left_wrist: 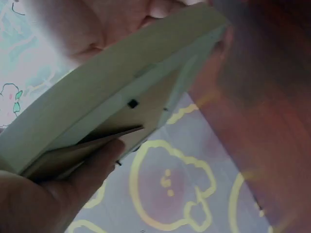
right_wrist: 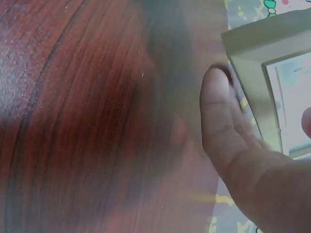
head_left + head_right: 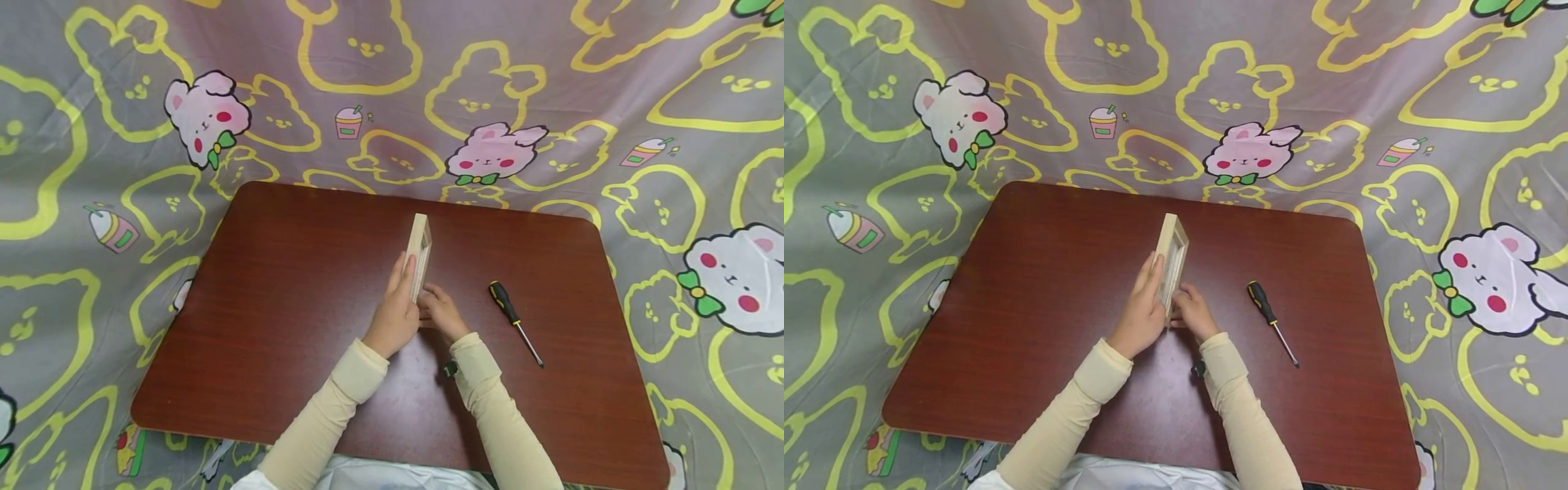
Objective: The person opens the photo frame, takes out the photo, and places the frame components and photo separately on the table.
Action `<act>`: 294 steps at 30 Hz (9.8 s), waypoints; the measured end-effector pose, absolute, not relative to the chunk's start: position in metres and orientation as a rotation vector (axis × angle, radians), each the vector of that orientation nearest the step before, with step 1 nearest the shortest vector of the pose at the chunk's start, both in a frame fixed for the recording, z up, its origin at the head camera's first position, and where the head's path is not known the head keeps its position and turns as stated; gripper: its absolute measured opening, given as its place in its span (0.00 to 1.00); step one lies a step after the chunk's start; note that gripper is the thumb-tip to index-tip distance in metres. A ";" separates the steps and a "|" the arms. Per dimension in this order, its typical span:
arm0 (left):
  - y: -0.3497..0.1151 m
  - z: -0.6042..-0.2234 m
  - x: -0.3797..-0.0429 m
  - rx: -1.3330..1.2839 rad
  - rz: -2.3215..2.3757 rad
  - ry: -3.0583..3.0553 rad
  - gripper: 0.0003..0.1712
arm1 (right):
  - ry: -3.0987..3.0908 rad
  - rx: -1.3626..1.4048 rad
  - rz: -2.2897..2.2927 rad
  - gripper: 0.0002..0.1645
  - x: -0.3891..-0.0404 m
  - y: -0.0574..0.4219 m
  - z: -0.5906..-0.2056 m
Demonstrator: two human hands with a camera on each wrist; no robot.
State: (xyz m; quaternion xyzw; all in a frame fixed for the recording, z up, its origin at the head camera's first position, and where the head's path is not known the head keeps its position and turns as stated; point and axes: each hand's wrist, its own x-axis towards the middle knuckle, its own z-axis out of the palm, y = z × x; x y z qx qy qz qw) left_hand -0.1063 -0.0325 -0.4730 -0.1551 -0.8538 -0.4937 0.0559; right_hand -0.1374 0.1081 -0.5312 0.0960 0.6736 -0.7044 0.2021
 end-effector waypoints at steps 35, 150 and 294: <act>-0.072 -0.544 -0.118 -0.111 -2.136 -2.290 0.52 | 2.282 0.306 -1.666 0.15 -0.130 0.141 -0.537; -0.156 -0.571 -0.234 -0.075 -1.163 -3.041 0.31 | 2.984 -0.258 -0.656 0.34 -0.230 0.064 -0.567; -0.045 -0.567 -0.120 -0.147 -1.173 -3.130 0.23 | 3.053 -0.173 -0.854 0.20 -0.106 0.164 -0.572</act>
